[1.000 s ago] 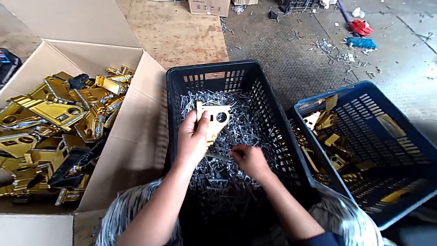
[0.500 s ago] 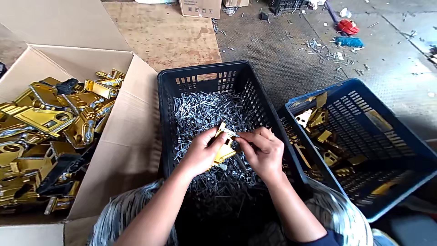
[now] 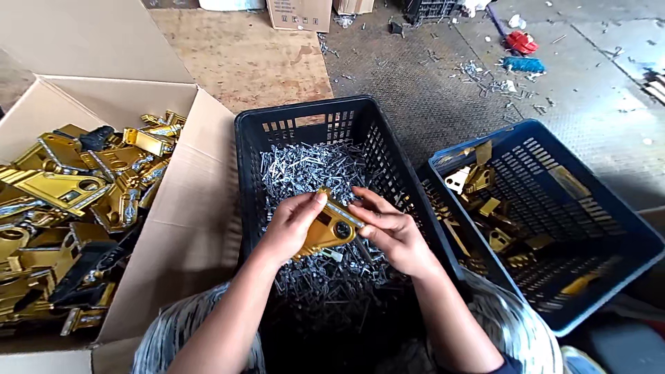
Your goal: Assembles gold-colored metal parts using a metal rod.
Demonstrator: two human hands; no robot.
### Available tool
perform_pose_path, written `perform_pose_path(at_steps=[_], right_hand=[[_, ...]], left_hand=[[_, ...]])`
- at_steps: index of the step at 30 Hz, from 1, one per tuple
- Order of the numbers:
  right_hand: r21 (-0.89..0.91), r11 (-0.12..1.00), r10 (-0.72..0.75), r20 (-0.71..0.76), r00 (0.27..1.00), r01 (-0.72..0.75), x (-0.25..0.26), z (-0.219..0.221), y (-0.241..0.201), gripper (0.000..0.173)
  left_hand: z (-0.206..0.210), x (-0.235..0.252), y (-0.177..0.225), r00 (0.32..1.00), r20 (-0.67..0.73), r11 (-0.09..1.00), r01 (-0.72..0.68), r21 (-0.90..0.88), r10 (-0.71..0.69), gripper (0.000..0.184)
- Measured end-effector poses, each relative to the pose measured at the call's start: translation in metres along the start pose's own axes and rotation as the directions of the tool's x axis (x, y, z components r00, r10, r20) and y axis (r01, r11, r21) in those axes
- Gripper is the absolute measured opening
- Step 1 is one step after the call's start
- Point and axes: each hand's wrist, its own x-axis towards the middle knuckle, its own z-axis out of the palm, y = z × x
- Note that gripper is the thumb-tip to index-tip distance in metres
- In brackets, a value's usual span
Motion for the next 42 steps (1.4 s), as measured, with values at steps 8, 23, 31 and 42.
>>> perform_pose_path(at_steps=[8, 23, 31, 42], right_hand=[[0.602, 0.798, -0.082, 0.068, 0.994, 0.025, 0.0, 0.015, -0.007, 0.109], [-0.092, 0.994, 0.049, -0.032, 0.998, -0.052, -0.003, 0.021, -0.001, 0.027], [-0.021, 0.987, 0.155, -0.136, 0.979, -0.159, -0.001, 0.02, 0.002, 0.014], [-0.181, 0.936, 0.268, -0.196, 0.943, -0.303, -0.011, -0.023, -0.004, 0.025]], left_hand=[[0.012, -0.008, -0.005, 0.949, 0.31, 0.927, 0.065, -0.37, 0.057, 0.039], [0.015, -0.008, -0.004, 0.949, 0.281, 0.989, 0.15, -0.007, -0.142, 0.046], [0.019, -0.005, -0.007, 0.903, 0.325, 0.938, 0.331, -0.105, -0.282, 0.032], [-0.049, 0.035, 0.01, 0.749, -0.586, 0.78, -0.152, -0.607, -0.31, 0.027]])
